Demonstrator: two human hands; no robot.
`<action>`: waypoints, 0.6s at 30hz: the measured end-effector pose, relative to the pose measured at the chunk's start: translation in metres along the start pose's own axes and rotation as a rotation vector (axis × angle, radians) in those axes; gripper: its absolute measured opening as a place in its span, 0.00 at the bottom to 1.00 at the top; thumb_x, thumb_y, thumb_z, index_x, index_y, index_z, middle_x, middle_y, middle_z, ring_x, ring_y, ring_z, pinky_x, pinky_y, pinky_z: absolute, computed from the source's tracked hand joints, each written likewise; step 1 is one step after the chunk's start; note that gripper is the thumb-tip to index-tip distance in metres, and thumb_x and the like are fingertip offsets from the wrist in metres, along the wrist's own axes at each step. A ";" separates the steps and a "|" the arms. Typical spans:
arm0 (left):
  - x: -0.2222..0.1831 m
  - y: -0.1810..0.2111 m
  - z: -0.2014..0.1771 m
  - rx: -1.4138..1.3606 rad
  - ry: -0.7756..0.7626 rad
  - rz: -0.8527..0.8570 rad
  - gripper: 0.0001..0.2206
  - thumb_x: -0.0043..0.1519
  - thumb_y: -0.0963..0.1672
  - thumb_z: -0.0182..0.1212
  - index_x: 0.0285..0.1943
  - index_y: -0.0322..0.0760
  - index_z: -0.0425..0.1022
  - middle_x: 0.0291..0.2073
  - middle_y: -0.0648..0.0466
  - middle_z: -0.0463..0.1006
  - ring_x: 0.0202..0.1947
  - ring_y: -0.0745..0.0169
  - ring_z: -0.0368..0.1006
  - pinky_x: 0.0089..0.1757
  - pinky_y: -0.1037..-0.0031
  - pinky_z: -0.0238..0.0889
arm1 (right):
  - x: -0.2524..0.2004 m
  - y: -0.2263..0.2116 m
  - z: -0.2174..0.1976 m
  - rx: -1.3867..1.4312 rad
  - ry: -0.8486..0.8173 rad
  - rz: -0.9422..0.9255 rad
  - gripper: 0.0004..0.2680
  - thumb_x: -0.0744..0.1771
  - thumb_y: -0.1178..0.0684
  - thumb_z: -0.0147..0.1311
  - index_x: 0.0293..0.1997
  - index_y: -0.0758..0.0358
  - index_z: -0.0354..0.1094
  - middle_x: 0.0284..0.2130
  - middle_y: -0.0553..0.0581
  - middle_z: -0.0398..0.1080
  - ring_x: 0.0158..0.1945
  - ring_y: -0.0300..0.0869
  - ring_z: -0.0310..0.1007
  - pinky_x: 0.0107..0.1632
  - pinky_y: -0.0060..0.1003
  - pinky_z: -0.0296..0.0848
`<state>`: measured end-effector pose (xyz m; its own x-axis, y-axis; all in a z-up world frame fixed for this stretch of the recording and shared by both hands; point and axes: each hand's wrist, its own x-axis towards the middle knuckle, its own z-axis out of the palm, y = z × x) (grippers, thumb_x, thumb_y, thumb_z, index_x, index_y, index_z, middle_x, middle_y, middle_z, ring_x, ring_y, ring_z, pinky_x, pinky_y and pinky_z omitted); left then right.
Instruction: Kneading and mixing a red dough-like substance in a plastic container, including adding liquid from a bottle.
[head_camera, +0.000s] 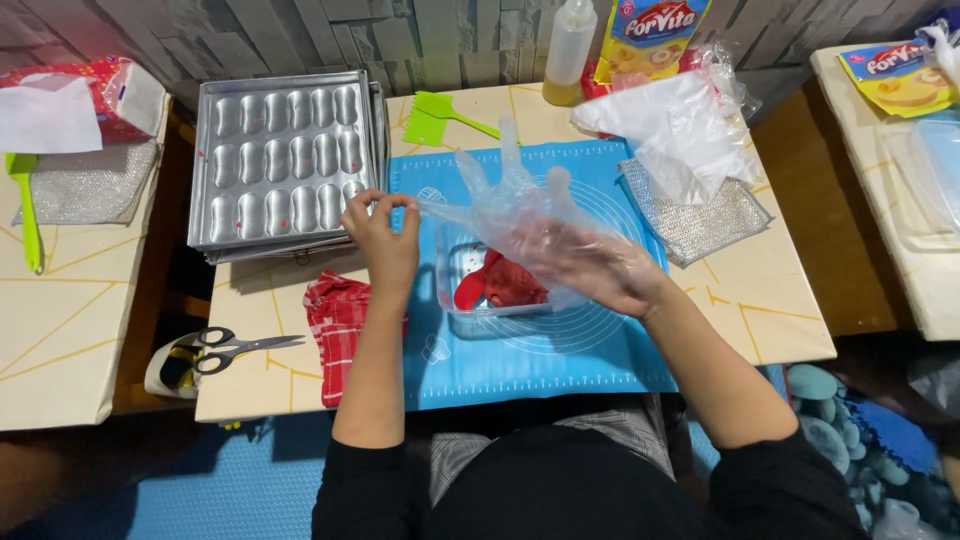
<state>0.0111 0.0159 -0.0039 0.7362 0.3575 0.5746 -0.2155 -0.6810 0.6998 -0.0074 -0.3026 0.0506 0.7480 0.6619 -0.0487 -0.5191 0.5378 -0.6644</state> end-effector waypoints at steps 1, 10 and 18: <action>-0.001 -0.007 -0.004 0.001 0.000 0.001 0.03 0.60 0.43 0.67 0.38 0.46 0.76 0.47 0.56 0.63 0.56 0.46 0.57 0.61 0.53 0.49 | -0.007 0.001 0.005 0.001 -0.001 -0.001 0.20 0.70 0.51 0.44 0.70 0.69 0.55 0.69 0.75 0.56 0.72 0.67 0.54 0.74 0.62 0.48; -0.013 -0.033 -0.032 0.322 -0.134 -0.210 0.04 0.59 0.46 0.64 0.36 0.44 0.76 0.49 0.56 0.64 0.60 0.46 0.54 0.59 0.55 0.49 | -0.042 -0.037 -0.081 -0.386 0.341 0.121 0.15 0.70 0.54 0.45 0.52 0.83 0.70 0.44 0.79 0.76 0.47 0.64 0.79 0.53 0.56 0.77; -0.034 0.032 -0.058 0.065 -0.101 -0.188 0.31 0.58 0.41 0.60 0.74 0.38 0.61 0.59 0.39 0.62 0.63 0.37 0.50 0.62 0.46 0.45 | 0.119 -0.111 -0.196 -1.154 0.635 -0.478 0.13 0.66 0.53 0.69 0.53 0.64 0.74 0.39 0.60 0.76 0.40 0.44 0.78 0.39 0.36 0.82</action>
<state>-0.0579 0.0189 0.0233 0.8207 0.4188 0.3886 -0.0285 -0.6493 0.7600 0.2201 -0.3859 -0.0275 0.9718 0.0259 0.2344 0.2317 -0.2911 -0.9282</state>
